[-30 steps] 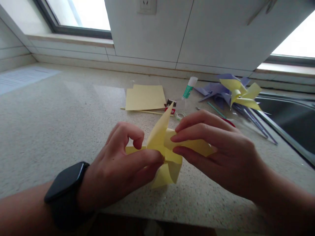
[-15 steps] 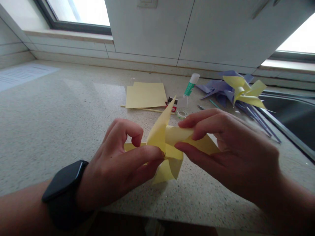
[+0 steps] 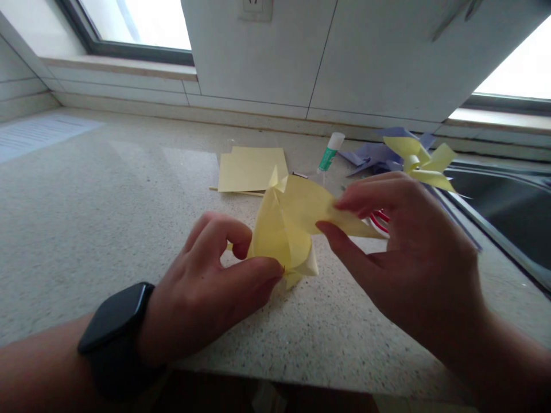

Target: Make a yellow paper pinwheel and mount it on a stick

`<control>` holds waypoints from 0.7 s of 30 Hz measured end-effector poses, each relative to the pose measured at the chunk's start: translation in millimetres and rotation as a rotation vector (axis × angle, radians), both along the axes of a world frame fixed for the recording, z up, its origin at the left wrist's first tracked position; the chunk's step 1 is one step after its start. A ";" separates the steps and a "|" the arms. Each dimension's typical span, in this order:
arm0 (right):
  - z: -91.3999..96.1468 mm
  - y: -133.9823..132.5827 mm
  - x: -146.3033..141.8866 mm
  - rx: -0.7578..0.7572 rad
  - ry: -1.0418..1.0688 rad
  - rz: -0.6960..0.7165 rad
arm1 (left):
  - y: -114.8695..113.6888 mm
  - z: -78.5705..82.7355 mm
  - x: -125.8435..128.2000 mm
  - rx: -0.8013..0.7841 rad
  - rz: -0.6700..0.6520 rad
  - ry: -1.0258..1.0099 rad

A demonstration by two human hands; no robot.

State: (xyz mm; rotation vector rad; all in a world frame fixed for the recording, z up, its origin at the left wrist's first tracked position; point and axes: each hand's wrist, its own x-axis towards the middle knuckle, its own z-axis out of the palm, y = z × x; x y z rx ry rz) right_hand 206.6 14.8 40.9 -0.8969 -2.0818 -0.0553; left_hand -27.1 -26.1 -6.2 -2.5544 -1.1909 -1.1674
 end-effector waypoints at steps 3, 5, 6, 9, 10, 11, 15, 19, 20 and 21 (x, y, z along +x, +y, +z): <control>2.0 -1.1 0.1 0.019 -0.033 -0.056 | -1.8 0.9 1.1 0.009 -0.024 0.031; 4.0 -1.9 -1.2 0.030 -0.101 -0.062 | -2.5 2.3 1.4 0.029 -0.044 0.044; 4.7 -2.1 -2.0 0.037 -0.127 -0.061 | -2.4 3.0 1.5 0.044 -0.050 0.047; 5.1 -1.5 -3.5 0.021 -0.166 -0.064 | -1.3 4.1 1.7 0.064 -0.045 0.059; 5.0 -1.1 -3.5 0.011 -0.171 -0.065 | -1.0 4.2 1.8 0.065 -0.041 0.063; 5.0 -0.7 -3.3 0.001 -0.176 -0.058 | -0.8 4.4 1.9 0.057 -0.037 0.068; 7.5 -2.1 -2.8 -0.012 -0.181 0.003 | -1.2 4.8 2.0 0.038 -0.028 0.068; 10.2 -7.9 -6.3 -0.046 -0.132 0.037 | -1.5 4.5 1.1 0.037 -0.034 0.058; 9.9 -9.3 -7.6 -0.063 -0.104 0.042 | -1.5 4.3 0.7 0.036 -0.038 0.054; 9.1 -10.3 -9.0 -0.080 -0.072 0.041 | -1.6 4.0 0.4 0.034 -0.045 0.051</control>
